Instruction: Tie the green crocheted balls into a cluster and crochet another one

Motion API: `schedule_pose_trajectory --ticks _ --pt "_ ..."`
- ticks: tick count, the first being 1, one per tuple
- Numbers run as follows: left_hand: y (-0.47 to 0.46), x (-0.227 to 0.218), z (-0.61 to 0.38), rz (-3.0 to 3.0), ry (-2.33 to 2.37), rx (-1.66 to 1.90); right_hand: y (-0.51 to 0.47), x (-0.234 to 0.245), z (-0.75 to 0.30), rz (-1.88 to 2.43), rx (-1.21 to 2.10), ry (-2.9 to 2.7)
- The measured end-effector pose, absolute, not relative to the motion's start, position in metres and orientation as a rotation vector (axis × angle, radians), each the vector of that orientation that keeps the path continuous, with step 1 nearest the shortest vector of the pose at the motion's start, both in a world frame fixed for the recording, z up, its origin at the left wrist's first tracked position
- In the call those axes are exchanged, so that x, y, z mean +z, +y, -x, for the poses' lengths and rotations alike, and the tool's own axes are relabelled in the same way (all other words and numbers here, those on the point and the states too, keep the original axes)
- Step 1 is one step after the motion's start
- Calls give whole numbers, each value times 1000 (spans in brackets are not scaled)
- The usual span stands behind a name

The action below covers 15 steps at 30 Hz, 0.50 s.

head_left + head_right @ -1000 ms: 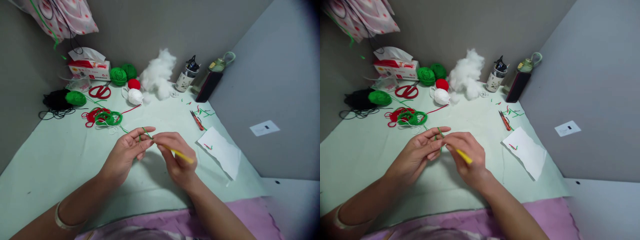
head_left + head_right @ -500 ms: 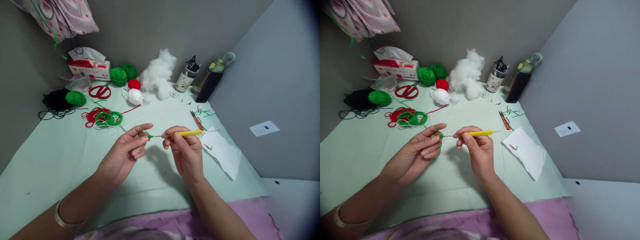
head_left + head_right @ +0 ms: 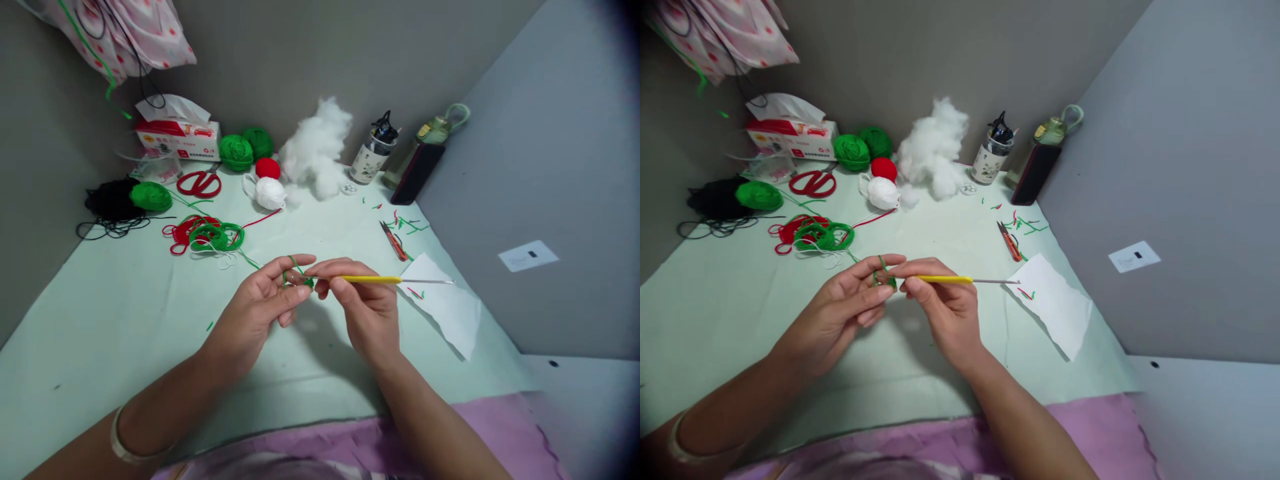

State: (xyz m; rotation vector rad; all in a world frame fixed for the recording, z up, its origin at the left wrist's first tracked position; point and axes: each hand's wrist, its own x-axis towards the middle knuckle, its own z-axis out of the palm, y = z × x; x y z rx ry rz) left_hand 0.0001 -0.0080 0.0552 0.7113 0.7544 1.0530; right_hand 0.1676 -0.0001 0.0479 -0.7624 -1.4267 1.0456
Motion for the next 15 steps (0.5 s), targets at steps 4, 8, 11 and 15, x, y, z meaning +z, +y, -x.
schedule_pose_trajectory --ticks 4,8,11,15 --pt "-6 56 5 -749 769 1033 0 48 -169 751 1032 -1429" --pt "-4 57 5 -784 802 1028 0 50 -169 761 1004 -1456" --pt "-4 56 4 -792 837 1040 0 50 -169 786 990 -1466" --pt "-5 56 4 -773 842 1045 2 48 -172 818 1078 -1390"
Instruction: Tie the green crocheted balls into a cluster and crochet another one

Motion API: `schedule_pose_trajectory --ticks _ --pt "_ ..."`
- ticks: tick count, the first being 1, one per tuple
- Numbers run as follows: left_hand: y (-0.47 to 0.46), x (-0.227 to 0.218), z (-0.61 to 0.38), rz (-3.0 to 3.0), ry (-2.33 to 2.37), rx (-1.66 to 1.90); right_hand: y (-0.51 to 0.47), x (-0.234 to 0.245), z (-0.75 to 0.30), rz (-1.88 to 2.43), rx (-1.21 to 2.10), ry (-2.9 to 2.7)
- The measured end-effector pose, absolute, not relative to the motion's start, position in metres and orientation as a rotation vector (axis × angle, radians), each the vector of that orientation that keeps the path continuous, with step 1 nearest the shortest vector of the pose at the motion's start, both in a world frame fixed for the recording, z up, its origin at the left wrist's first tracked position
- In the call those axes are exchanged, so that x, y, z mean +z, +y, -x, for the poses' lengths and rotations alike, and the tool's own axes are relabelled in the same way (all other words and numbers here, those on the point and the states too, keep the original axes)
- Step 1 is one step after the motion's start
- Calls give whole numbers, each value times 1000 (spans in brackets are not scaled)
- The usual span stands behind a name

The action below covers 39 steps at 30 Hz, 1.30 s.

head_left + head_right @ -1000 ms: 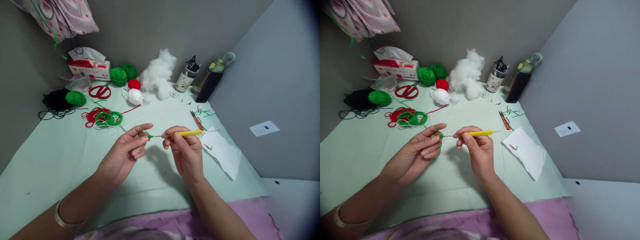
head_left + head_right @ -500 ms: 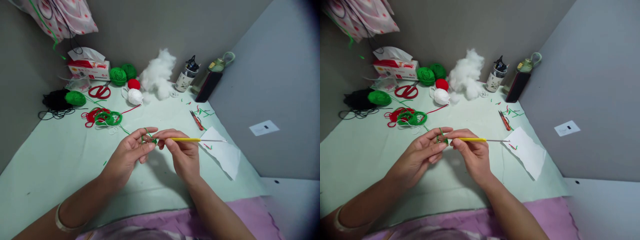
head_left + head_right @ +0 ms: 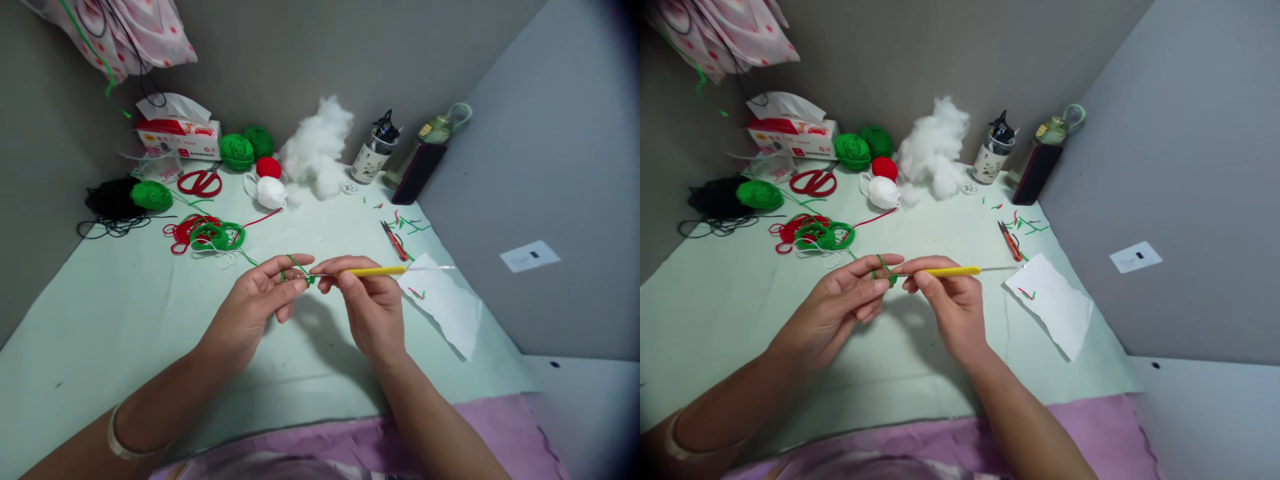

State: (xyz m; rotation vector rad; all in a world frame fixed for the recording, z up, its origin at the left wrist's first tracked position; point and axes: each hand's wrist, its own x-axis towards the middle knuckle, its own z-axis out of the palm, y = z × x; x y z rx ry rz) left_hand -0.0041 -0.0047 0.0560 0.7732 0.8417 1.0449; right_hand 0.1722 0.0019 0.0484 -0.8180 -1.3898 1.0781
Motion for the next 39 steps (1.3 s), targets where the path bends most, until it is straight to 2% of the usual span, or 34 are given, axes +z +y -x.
schedule_pose_trajectory --ticks 3,5,11,13,15,20,22,29,35,37,39 --pt "-5 55 5 -765 838 1051 2 50 -174 810 1160 -1341" --pt "-5 55 5 -763 846 1067 0 51 -174 824 1095 -1387" --pt "-6 53 1 -683 789 1059 -12 48 -175 819 278 -1995" --pt "-6 54 1 -599 723 991 -15 48 -174 820 156 -2052" --pt "-6 57 2 -554 685 947 -15 50 -174 832 248 -1930" --pt "-4 61 2 -566 709 1024 -4 52 -171 823 881 -1402" --pt "-5 60 1 -597 718 1038 0 50 -169 846 1011 -1379" --pt "-6 52 1 -748 789 1050 -3 50 -165 921 832 -1494" --pt "-5 49 0 -611 769 1043 -12 43 -168 875 302 -1901" --pt "-4 50 1 -540 733 1007 -11 42 -170 874 341 -1875" --pt "-2 52 2 -496 707 1005 -6 45 -172 885 554 -1692"
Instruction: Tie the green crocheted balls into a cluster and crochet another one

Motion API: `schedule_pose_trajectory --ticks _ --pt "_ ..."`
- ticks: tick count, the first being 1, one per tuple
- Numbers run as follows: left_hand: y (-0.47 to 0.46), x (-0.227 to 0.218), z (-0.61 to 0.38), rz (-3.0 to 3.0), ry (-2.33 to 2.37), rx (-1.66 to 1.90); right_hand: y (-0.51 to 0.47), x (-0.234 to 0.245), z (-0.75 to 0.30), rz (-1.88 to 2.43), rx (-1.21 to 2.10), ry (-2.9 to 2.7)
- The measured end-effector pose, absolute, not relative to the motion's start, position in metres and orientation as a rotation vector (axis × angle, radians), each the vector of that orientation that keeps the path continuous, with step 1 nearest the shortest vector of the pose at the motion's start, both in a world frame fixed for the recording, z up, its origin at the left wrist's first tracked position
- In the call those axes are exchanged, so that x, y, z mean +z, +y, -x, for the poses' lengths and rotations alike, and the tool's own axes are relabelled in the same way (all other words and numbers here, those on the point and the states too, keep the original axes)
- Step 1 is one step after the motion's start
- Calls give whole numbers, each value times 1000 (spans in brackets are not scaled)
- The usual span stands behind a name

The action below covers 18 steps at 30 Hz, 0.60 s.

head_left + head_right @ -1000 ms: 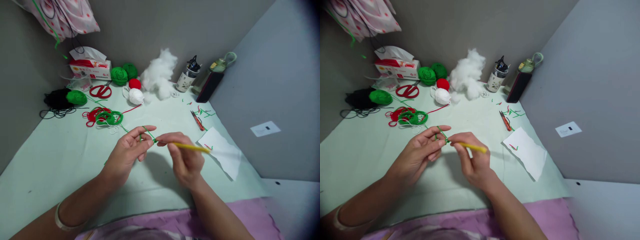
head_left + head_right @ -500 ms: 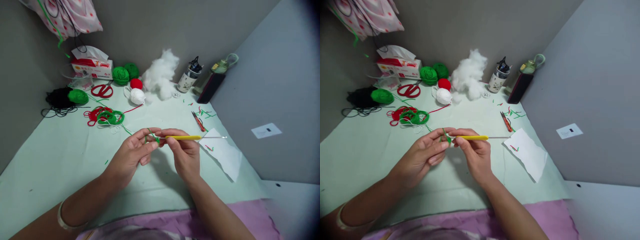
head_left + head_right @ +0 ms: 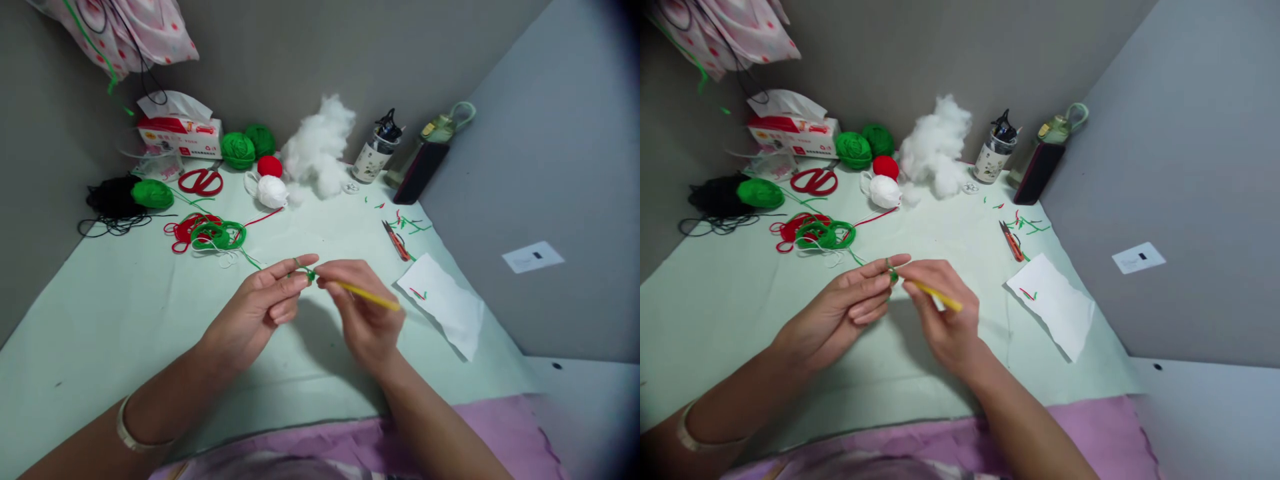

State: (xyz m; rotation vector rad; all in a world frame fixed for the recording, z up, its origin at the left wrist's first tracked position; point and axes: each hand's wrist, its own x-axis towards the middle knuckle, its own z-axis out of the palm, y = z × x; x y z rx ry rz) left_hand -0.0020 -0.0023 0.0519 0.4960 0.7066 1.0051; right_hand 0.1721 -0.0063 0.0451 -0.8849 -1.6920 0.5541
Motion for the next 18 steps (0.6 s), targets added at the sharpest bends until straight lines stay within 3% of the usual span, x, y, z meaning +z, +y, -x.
schedule_pose_trajectory --ticks 6,15,18 --pt "-3 53 4 -551 710 1058 4 53 -173 824 1096 -1260" --pt "-3 54 2 -664 793 1065 2 49 -174 746 1185 -1324" --pt "-3 54 4 -705 827 1095 -2 50 -176 802 989 -1456"
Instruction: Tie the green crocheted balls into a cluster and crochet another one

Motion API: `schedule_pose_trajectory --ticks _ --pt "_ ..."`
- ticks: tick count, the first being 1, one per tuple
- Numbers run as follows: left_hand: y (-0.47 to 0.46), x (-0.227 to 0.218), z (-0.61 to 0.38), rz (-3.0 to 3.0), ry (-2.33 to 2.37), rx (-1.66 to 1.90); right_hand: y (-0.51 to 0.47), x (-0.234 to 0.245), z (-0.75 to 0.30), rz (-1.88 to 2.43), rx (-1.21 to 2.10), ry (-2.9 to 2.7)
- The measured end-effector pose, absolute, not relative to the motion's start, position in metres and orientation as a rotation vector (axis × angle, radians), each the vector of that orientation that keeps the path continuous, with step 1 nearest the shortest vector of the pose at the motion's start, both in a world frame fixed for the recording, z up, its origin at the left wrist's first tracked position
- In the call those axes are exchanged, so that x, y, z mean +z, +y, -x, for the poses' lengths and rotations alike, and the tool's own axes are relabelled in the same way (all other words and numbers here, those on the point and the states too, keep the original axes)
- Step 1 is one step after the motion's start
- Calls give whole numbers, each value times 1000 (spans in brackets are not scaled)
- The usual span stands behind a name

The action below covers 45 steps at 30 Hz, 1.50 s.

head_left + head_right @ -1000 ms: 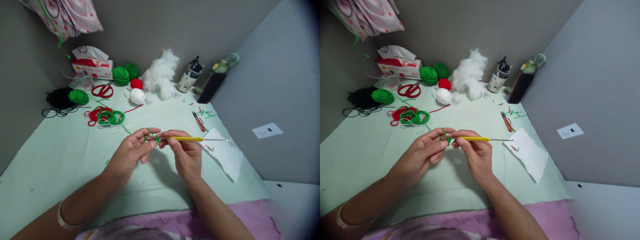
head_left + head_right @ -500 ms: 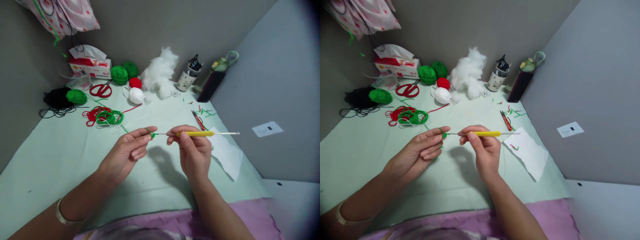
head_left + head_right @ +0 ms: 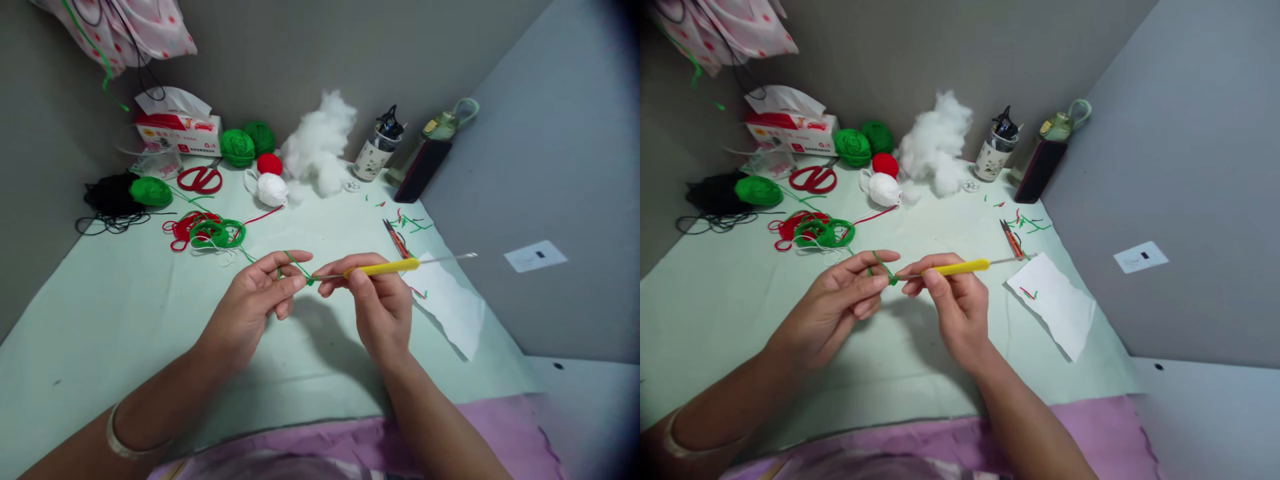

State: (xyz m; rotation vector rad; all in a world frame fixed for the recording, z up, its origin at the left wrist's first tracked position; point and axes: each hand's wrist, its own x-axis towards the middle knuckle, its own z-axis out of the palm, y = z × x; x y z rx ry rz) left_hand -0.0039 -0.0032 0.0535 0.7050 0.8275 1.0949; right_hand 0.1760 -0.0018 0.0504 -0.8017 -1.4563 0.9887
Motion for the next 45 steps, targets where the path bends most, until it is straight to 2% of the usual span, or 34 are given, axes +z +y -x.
schedule_pose_trajectory --ticks 5,7,9,13,15,21,23,28,30,41,43,45 --pt "-5 49 2 -709 824 1104 -10 46 -176 805 186 -2037" --pt "-4 49 2 -633 766 1053 -11 45 -175 802 4 -2106" --pt "-2 51 2 -560 721 1006 -10 46 -174 819 105 -1997" --pt "0 55 3 -546 710 1038 -4 51 -173 802 701 -1570" --pt "-1 55 2 -577 726 1061 -2 51 -172 799 810 -1520" --pt "-4 51 0 -527 702 990 -9 41 -171 881 173 -1958" --pt "-3 52 3 -500 686 979 -8 44 -173 850 291 -1861" --pt "0 55 7 -527 691 1053 0 53 -175 791 945 -1353" --pt "-1 55 5 -588 703 1055 1 53 -172 763 1104 -1305" --pt "-2 54 5 -734 795 1056 1 50 -172 760 1169 -1333" --pt "-3 54 5 -744 817 1068 -2 51 -173 770 1095 -1384" --pt "-4 53 4 -761 848 1088 -5 51 -173 816 882 -1546"
